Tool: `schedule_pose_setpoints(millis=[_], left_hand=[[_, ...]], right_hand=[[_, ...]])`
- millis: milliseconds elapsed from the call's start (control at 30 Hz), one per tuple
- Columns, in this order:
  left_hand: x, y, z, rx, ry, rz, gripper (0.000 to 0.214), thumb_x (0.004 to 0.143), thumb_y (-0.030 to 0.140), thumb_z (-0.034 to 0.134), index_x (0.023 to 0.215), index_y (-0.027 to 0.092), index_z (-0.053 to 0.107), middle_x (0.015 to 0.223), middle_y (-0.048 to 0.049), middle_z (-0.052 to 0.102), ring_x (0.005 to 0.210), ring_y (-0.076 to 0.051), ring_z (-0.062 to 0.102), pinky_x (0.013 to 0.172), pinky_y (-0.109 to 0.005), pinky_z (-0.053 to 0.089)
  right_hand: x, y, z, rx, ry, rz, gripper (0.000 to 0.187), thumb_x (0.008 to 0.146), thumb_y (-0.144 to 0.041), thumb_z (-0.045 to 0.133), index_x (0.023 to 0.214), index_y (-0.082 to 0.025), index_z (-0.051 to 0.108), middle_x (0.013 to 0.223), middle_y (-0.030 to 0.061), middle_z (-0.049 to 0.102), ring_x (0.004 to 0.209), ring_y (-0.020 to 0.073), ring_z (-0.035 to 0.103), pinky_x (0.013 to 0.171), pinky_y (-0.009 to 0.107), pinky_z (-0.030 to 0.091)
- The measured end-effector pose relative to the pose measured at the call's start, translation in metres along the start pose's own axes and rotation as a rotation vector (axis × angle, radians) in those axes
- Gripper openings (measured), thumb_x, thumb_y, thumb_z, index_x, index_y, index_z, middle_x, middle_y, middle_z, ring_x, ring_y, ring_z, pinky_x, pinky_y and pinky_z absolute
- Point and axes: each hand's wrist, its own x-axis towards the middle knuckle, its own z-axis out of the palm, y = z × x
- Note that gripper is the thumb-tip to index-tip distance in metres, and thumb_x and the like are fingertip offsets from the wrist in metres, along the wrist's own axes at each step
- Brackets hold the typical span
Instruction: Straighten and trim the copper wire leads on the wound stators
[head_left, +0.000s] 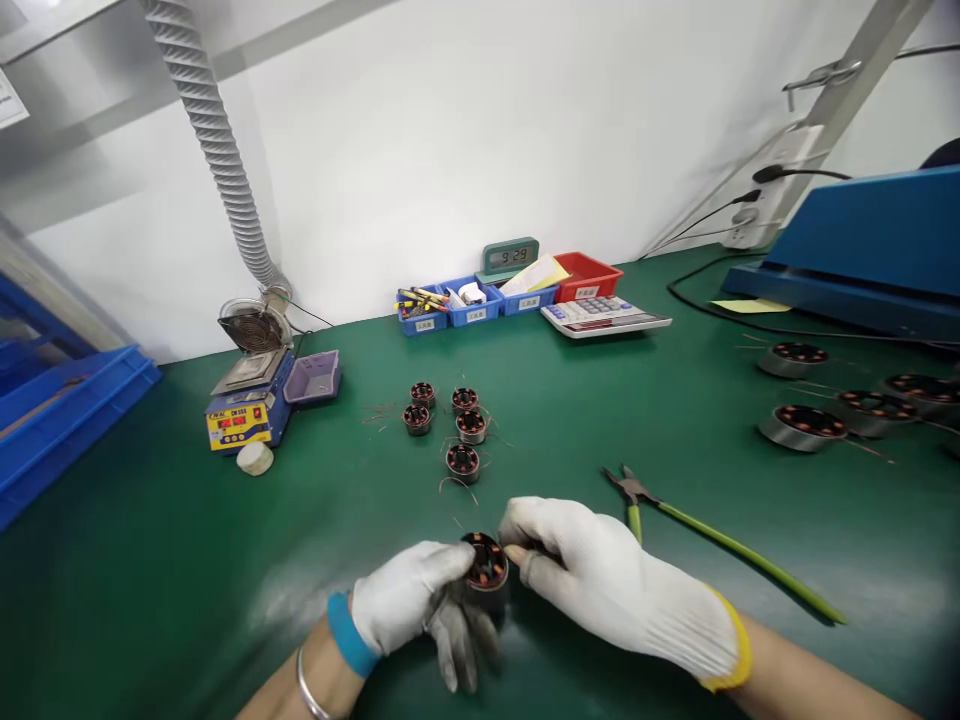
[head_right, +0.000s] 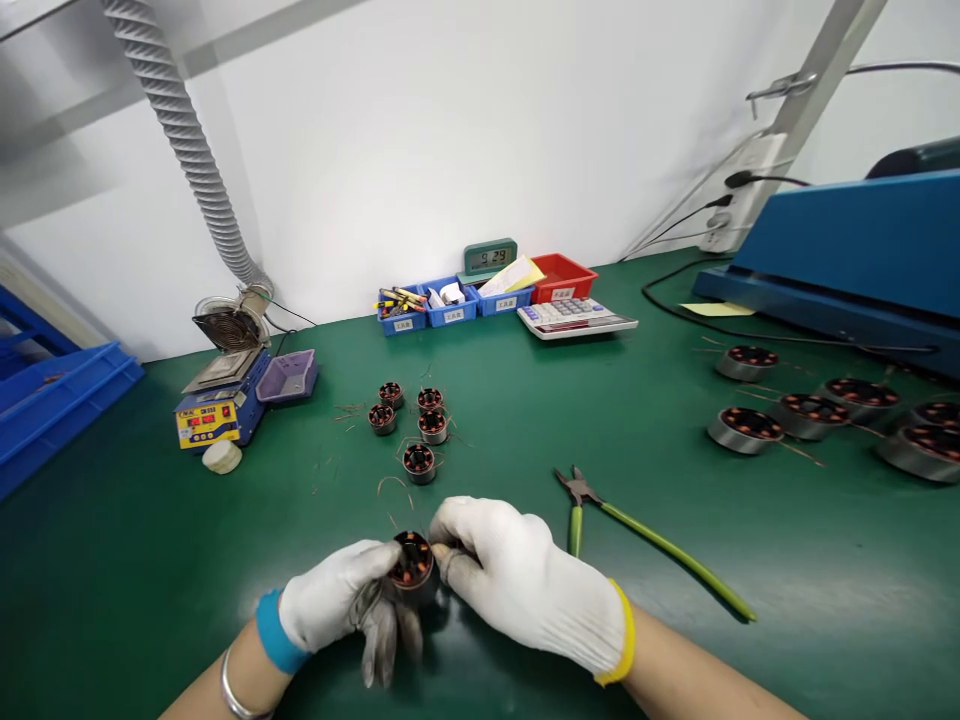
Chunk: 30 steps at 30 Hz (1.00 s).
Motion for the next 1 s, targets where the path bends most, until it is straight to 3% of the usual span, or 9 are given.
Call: schedule_pose_setpoints(millis=[100, 200, 300, 433, 633, 700, 833, 900, 1000], left_hand=[[-0.004, 0.004, 0.006, -0.005, 0.234, 0.278, 0.061, 0.059, 0.055, 0.089, 0.1, 0.02, 0.062, 0.091, -0.0069, 0.07, 0.063, -0.02, 0.069, 0.05, -0.028, 0.054], [-0.009, 0.007, 0.013, 0.033, 0.468, 0.552, 0.043, 0.075, 0.057, 0.077, 0.07, 0.019, 0.057, 0.114, -0.0115, 0.069, 0.099, -0.027, 0.07, 0.081, -0.038, 0.059], [-0.009, 0.008, 0.015, 0.196, 0.626, 0.588, 0.037, 0.077, 0.043, 0.075, 0.061, 0.021, 0.05, 0.109, -0.0131, 0.071, 0.111, -0.032, 0.065, 0.09, -0.042, 0.056], [-0.006, 0.007, 0.011, 0.531, 0.504, 0.411, 0.026, 0.067, 0.024, 0.079, 0.09, 0.02, 0.067, 0.111, -0.0119, 0.072, 0.11, -0.033, 0.067, 0.09, -0.044, 0.057], [-0.005, -0.003, 0.006, 1.223, 0.658, 0.63, 0.012, 0.075, 0.023, 0.077, 0.085, 0.019, 0.07, 0.141, -0.0136, 0.058, 0.125, -0.034, 0.058, 0.104, -0.05, 0.05], [-0.006, -0.003, 0.004, 1.373, 0.685, 0.637, 0.009, 0.079, 0.023, 0.075, 0.087, 0.02, 0.071, 0.145, -0.0133, 0.055, 0.124, -0.035, 0.058, 0.1, -0.051, 0.051], [-0.01, 0.003, -0.005, 1.419, 0.515, 0.647, 0.008, 0.083, 0.027, 0.074, 0.087, 0.021, 0.07, 0.136, -0.0095, 0.063, 0.114, -0.03, 0.065, 0.093, -0.045, 0.055], [-0.011, 0.005, -0.01, 1.41, 0.477, 0.651, 0.007, 0.083, 0.024, 0.073, 0.086, 0.021, 0.069, 0.134, -0.0091, 0.065, 0.111, -0.028, 0.066, 0.094, -0.044, 0.055], [-0.014, 0.007, -0.012, 1.406, 0.513, 0.717, 0.011, 0.079, 0.02, 0.074, 0.087, 0.022, 0.067, 0.139, -0.0097, 0.063, 0.119, -0.029, 0.065, 0.107, -0.051, 0.048]], right_hand=[[0.005, 0.001, -0.002, -0.012, -0.061, 0.109, 0.01, 0.087, -0.023, 0.05, 0.083, -0.023, 0.059, 0.083, 0.0009, 0.065, 0.074, 0.0185, 0.057, 0.068, 0.03, 0.039], [0.01, 0.003, -0.003, 0.109, -0.156, 0.173, 0.008, 0.085, -0.021, 0.052, 0.083, -0.023, 0.06, 0.076, -0.0018, 0.064, 0.071, 0.017, 0.056, 0.066, 0.028, 0.039], [0.01, 0.005, -0.002, 0.13, -0.159, 0.144, 0.009, 0.086, -0.023, 0.052, 0.085, -0.023, 0.062, 0.078, -0.0016, 0.065, 0.072, 0.0171, 0.057, 0.065, 0.028, 0.04], [0.007, 0.011, 0.01, -0.078, -0.037, 0.002, 0.013, 0.089, -0.023, 0.051, 0.089, -0.023, 0.064, 0.088, 0.0018, 0.069, 0.075, 0.0183, 0.06, 0.066, 0.029, 0.039], [0.01, 0.012, 0.022, -0.38, 0.01, 0.017, 0.017, 0.093, -0.029, 0.048, 0.092, -0.023, 0.065, 0.088, 0.0047, 0.07, 0.077, 0.0212, 0.063, 0.061, 0.03, 0.034], [0.011, 0.006, 0.016, -0.332, -0.097, 0.13, 0.015, 0.09, -0.027, 0.05, 0.088, -0.024, 0.064, 0.084, 0.0022, 0.07, 0.072, 0.02, 0.063, 0.059, 0.029, 0.034], [0.013, 0.004, -0.003, -0.095, -0.277, 0.234, 0.011, 0.081, -0.023, 0.057, 0.082, -0.026, 0.068, 0.078, -0.0021, 0.072, 0.069, 0.0189, 0.065, 0.063, 0.03, 0.043], [0.015, 0.011, -0.008, 0.067, -0.192, 0.286, 0.015, 0.079, -0.028, 0.062, 0.09, -0.026, 0.071, 0.079, -0.0003, 0.074, 0.072, 0.0214, 0.069, 0.064, 0.031, 0.048], [0.021, 0.025, -0.007, 0.283, 0.126, 0.34, 0.028, 0.079, -0.038, 0.065, 0.101, -0.022, 0.072, 0.09, 0.008, 0.078, 0.078, 0.0256, 0.072, 0.069, 0.035, 0.056]])
